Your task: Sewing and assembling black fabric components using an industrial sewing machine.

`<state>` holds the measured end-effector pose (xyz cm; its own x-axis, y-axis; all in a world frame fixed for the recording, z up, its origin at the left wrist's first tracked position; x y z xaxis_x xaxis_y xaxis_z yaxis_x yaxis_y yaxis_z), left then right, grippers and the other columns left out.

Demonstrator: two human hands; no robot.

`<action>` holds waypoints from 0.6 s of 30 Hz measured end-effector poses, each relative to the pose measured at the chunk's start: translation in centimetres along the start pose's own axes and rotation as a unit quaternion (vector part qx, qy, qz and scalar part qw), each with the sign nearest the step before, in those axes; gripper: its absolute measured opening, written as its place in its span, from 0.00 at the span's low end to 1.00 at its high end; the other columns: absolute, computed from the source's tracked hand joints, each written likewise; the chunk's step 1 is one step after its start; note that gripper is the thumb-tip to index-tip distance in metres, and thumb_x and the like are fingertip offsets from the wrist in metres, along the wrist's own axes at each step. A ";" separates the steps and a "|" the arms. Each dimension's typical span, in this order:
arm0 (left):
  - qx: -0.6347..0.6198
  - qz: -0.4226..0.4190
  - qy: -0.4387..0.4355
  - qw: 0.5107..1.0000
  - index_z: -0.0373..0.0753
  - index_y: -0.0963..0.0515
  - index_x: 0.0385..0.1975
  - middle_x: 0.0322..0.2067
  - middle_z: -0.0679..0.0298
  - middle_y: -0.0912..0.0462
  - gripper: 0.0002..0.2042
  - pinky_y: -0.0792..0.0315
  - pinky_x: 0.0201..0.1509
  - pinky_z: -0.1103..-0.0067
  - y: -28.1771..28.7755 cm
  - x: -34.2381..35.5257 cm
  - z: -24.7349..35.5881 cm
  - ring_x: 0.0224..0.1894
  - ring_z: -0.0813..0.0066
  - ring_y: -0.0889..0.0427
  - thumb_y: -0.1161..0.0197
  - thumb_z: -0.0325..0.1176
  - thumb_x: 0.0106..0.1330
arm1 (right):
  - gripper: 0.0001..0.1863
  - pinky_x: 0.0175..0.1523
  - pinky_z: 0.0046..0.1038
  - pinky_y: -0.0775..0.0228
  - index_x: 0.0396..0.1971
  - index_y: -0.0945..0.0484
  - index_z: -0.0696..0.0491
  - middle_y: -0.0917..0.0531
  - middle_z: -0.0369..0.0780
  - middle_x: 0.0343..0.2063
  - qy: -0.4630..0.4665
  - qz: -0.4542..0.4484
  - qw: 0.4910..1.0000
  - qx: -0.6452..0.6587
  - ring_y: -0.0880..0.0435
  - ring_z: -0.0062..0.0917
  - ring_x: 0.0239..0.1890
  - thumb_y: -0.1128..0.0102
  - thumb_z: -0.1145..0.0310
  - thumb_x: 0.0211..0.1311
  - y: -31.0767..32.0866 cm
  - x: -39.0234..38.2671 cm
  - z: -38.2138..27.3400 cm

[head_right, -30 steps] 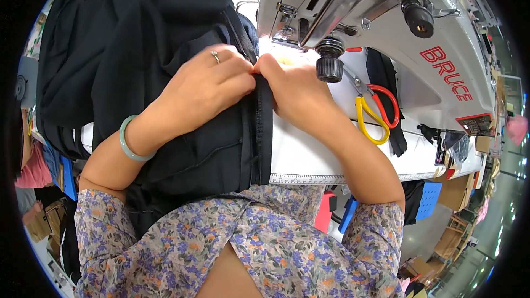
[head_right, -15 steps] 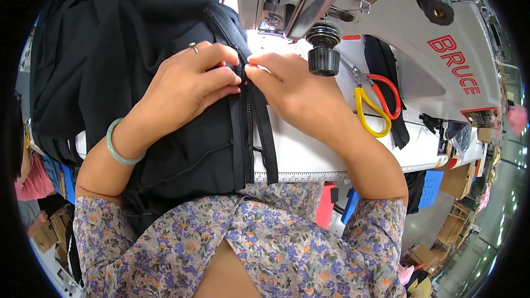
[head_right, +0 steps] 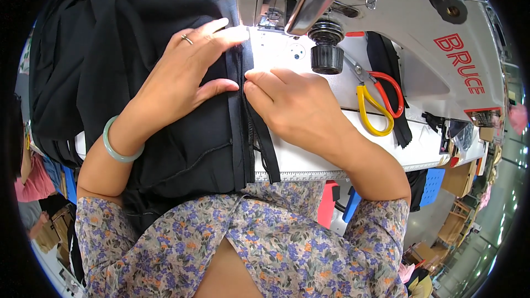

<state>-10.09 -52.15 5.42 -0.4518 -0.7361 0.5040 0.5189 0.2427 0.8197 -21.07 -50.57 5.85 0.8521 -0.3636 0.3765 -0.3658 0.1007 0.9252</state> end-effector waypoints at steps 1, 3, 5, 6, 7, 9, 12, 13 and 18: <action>0.000 0.000 0.000 1.000 0.40 0.27 0.50 0.46 0.60 0.20 0.21 0.35 0.59 0.69 0.6 0.2 -0.1 0.49 0.61 0.21 0.32 0.37 0.58 | 0.15 0.32 0.27 0.24 0.38 0.19 0.54 0.16 0.37 0.41 -0.001 -0.015 1.000 -0.004 0.16 0.27 0.33 0.37 0.76 0.46 -0.2 0.0 0.0; -0.043 -0.093 -0.117 0.988 0.37 0.23 0.46 0.51 0.60 0.22 0.18 0.34 0.62 0.64 0.1 0.2 1.5 0.58 0.59 0.25 0.31 0.30 0.54 | 0.15 0.31 0.27 0.25 0.38 0.19 0.54 0.16 0.36 0.41 -0.004 -0.030 1.000 -0.008 0.17 0.26 0.33 0.37 0.76 0.47 -0.4 0.0 0.1; -0.088 -0.080 -0.129 0.984 0.36 0.20 0.39 0.44 0.61 0.20 0.13 0.26 0.56 0.67 -0.3 -0.2 2.0 0.53 0.62 0.21 0.32 0.26 0.52 | 0.14 0.30 0.26 0.26 0.37 0.19 0.53 0.16 0.34 0.41 -0.004 -0.017 1.000 -0.006 0.18 0.24 0.32 0.36 0.75 0.47 -0.2 0.1 0.0; -0.075 -0.062 -0.132 0.986 0.36 0.20 0.35 0.40 0.63 0.20 0.09 0.25 0.52 0.72 -0.1 -0.4 2.2 0.48 0.66 0.20 0.35 0.27 0.53 | 0.14 0.30 0.26 0.26 0.37 0.19 0.53 0.16 0.34 0.41 -0.004 -0.017 1.000 -0.005 0.18 0.24 0.32 0.36 0.75 0.47 -0.3 0.1 0.0; -0.061 -0.044 -0.135 0.988 0.37 0.20 0.31 0.36 0.65 0.20 0.06 0.24 0.48 0.77 0.0 -0.4 2.3 0.43 0.69 0.19 0.38 0.27 0.53 | 0.14 0.30 0.26 0.26 0.37 0.19 0.53 0.16 0.33 0.41 -0.006 -0.016 1.000 -0.005 0.19 0.24 0.32 0.36 0.75 0.46 -0.3 0.1 0.1; -0.048 -0.031 -0.152 0.987 0.37 0.20 0.29 0.34 0.65 0.21 0.05 0.23 0.45 0.78 0.1 -0.4 2.7 0.40 0.70 0.19 0.38 0.27 0.52 | 0.14 0.30 0.26 0.26 0.37 0.19 0.52 0.16 0.31 0.41 -0.009 -0.014 1.000 -0.005 0.19 0.23 0.32 0.35 0.75 0.46 -0.3 0.1 0.3; -0.027 -0.030 -0.168 0.985 0.37 0.21 0.26 0.30 0.65 0.22 0.04 0.23 0.41 0.78 0.3 -0.6 2.9 0.36 0.72 0.19 0.37 0.28 0.51 | 0.13 0.29 0.25 0.26 0.36 0.19 0.51 0.17 0.29 0.40 -0.004 -0.016 1.000 -0.002 0.19 0.22 0.31 0.35 0.75 0.46 -0.3 0.1 0.4; -0.020 -0.041 -0.169 0.985 0.38 0.22 0.25 0.29 0.66 0.23 0.04 0.23 0.40 0.78 0.2 -0.7 2.9 0.35 0.72 0.19 0.37 0.28 0.50 | 0.13 0.30 0.25 0.26 0.35 0.18 0.51 0.17 0.29 0.40 -0.006 -0.017 1.000 0.002 0.20 0.22 0.32 0.34 0.75 0.46 -0.3 0.1 0.5; -0.013 -0.067 -0.163 0.984 0.38 0.24 0.23 0.27 0.66 0.24 0.04 0.23 0.37 0.78 0.1 -0.8 2.7 0.31 0.72 0.20 0.36 0.29 0.50 | 0.11 0.31 0.25 0.25 0.34 0.19 0.51 0.17 0.28 0.39 -0.012 -0.018 1.000 0.008 0.20 0.22 0.33 0.34 0.74 0.46 0.0 0.1 0.7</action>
<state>-11.61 -49.86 5.88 -0.7239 -0.5180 0.4557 0.4556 0.1371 0.8796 -21.19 -51.23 5.87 0.8553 -0.3894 0.3418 -0.3416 0.0722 0.9371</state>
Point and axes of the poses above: each hand's wrist, its own x-axis towards the middle knuckle, its own y-axis out of the back of the hand, z = x × y, the point moved 9 cm from there along x, towards the middle knuckle
